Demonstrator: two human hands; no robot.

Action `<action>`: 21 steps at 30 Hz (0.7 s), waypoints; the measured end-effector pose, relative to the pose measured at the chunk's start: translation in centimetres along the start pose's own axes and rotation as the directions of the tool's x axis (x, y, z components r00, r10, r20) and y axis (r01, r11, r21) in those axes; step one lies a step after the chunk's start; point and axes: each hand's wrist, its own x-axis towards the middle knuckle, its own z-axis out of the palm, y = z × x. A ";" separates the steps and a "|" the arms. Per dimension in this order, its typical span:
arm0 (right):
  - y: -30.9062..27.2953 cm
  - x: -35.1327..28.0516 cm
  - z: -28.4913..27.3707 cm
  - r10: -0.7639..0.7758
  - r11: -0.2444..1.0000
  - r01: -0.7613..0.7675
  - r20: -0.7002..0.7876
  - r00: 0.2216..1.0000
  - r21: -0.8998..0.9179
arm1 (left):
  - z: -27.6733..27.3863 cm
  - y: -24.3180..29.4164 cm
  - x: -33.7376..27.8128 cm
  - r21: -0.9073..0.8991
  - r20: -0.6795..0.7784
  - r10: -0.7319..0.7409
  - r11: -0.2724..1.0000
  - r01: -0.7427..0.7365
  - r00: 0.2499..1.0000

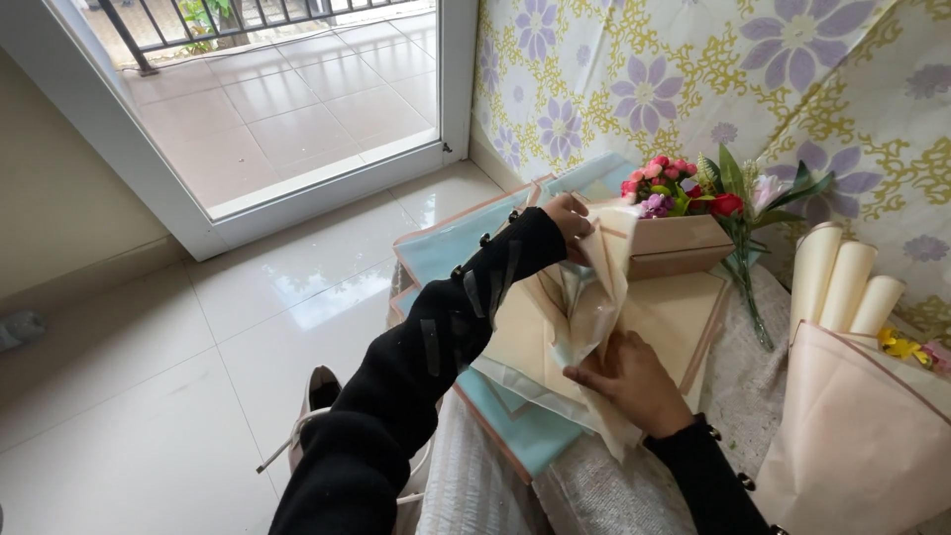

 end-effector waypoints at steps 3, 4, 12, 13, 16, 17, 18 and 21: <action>8.2 3.0 5.0 0.045 0.999 -0.044 -0.196 0.979 0.011 | 1.0 0.5 -1.8 -0.073 0.117 0.144 0.988 -0.136 0.983; 9.1 3.2 5.1 0.048 0.999 -0.047 -0.191 0.980 0.012 | -0.1 -0.1 -0.8 -0.075 0.115 0.139 0.989 -0.131 0.984; 17.0 6.2 4.4 0.242 0.883 -0.018 -0.423 0.873 0.469 | -12.2 -4.6 2.1 0.689 -0.361 0.385 0.724 -0.035 0.849; 19.1 6.9 5.0 0.238 0.884 -0.016 -0.421 0.876 0.467 | -10.9 -4.3 -0.8 0.688 -0.366 0.386 0.725 -0.033 0.847; 23.9 8.9 6.3 0.326 0.847 -0.052 -0.441 0.836 0.528 | -7.0 -4.1 -8.2 0.940 -0.212 0.078 0.288 0.181 0.974; 24.5 9.2 6.3 0.348 0.841 -0.059 -0.455 0.820 0.538 | -5.6 -4.6 -9.8 0.964 -0.212 0.009 0.167 0.207 0.977; 25.2 9.4 6.3 0.370 0.834 -0.065 -0.468 0.802 0.549 | -4.1 -5.0 -11.4 0.974 -0.219 -0.061 0.043 0.222 0.974; 23.0 8.5 6.0 0.394 0.765 -0.011 -0.454 0.799 0.643 | -4.7 -8.9 -9.2 0.956 -0.280 0.293 0.170 0.239 0.914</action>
